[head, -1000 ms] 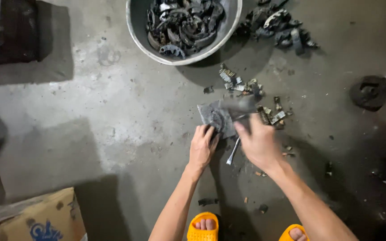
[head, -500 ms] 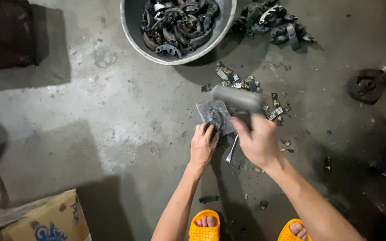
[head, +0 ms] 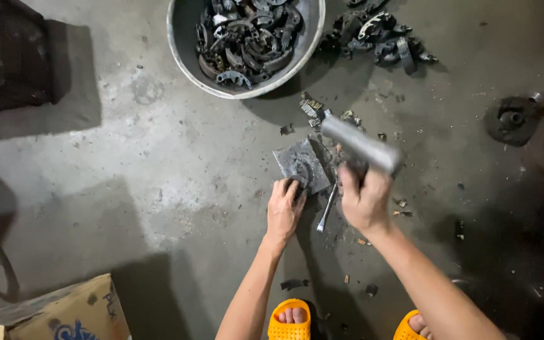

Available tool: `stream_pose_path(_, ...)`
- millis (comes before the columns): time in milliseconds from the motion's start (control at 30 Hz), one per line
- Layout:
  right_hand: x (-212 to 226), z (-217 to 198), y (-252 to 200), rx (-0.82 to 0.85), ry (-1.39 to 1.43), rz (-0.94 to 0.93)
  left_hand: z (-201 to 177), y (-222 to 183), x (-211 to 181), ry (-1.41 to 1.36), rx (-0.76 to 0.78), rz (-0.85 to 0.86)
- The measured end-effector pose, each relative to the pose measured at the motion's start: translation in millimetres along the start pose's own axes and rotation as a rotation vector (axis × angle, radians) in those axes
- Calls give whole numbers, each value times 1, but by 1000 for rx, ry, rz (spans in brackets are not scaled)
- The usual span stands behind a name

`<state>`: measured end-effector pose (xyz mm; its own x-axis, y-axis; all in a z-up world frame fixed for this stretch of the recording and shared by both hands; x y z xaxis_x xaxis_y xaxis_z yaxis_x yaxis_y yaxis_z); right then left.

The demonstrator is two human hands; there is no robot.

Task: Dismantling metal components using a hammer on a metal block to salvage materials

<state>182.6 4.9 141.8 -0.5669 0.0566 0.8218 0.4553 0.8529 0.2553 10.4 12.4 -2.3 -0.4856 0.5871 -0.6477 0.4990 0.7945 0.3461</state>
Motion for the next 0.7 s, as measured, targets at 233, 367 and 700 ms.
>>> stream_pose_path(233, -72, 41, -7, 503, -401, 384, 4, -3, 5, 64, -62, 4)
stream_pose_path(367, -15, 6, 1, 104, -115, 168, 5, -10, 5, 14, -60, 8)
stream_pose_path(700, -38, 40, -9, 352, -219, 202, 6, -6, 2, 51, -109, 19)
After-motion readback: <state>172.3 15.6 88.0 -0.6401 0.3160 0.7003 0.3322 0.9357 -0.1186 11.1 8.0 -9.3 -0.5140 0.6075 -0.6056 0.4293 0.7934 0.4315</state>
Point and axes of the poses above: each hand's wrist, its own y-axis towards the middle knuckle, its own z-axis out of the palm, x = y × z, the point moved 2 cm from there along y, towards the middle knuckle, and after that the axes turned 11 degrees about z, right-handed, at the moved point
